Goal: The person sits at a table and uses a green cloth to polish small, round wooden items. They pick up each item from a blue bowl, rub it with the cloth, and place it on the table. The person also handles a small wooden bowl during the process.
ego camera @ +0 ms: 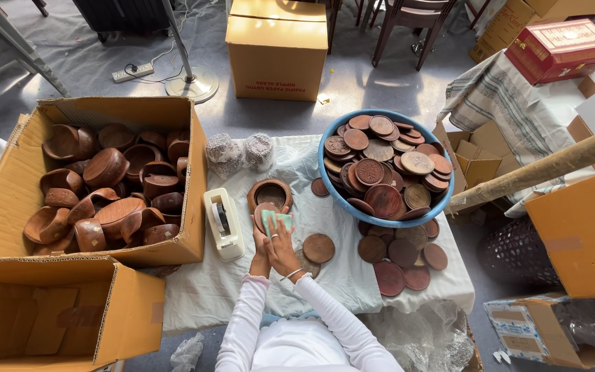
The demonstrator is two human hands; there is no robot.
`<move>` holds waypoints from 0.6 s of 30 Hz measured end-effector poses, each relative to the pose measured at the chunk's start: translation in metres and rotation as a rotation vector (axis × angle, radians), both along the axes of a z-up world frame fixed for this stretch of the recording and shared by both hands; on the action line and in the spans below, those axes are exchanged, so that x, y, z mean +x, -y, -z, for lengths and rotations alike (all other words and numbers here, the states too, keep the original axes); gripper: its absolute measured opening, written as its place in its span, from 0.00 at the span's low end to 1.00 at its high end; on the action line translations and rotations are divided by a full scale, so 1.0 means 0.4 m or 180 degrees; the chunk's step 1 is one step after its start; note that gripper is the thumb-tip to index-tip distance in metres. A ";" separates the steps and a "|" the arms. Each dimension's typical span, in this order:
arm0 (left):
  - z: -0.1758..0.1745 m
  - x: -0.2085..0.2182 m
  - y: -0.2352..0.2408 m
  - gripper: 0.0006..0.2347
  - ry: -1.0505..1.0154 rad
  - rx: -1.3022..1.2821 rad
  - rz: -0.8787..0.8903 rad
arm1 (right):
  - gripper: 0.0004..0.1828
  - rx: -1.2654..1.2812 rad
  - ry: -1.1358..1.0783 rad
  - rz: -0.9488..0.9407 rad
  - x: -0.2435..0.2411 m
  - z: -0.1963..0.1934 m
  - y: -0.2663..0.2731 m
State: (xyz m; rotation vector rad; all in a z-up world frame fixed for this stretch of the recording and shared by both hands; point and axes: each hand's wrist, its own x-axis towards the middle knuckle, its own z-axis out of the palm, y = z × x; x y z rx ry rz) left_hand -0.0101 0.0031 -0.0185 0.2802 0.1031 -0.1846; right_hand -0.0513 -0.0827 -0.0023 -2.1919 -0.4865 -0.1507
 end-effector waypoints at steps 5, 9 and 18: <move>0.001 -0.007 0.011 0.32 -0.0125 0.0223 0.0215 | 0.28 0.0142 0.0160 -0.0476 0.028 -0.059 0.023; 0.005 -0.033 0.022 0.35 0.0295 0.0444 0.0656 | 0.27 -0.0311 0.0564 -0.0258 0.064 -0.071 0.037; 0.125 -0.023 0.049 0.41 -0.0387 0.0485 -0.0034 | 0.40 -0.0081 -0.0445 0.0817 0.061 0.097 0.013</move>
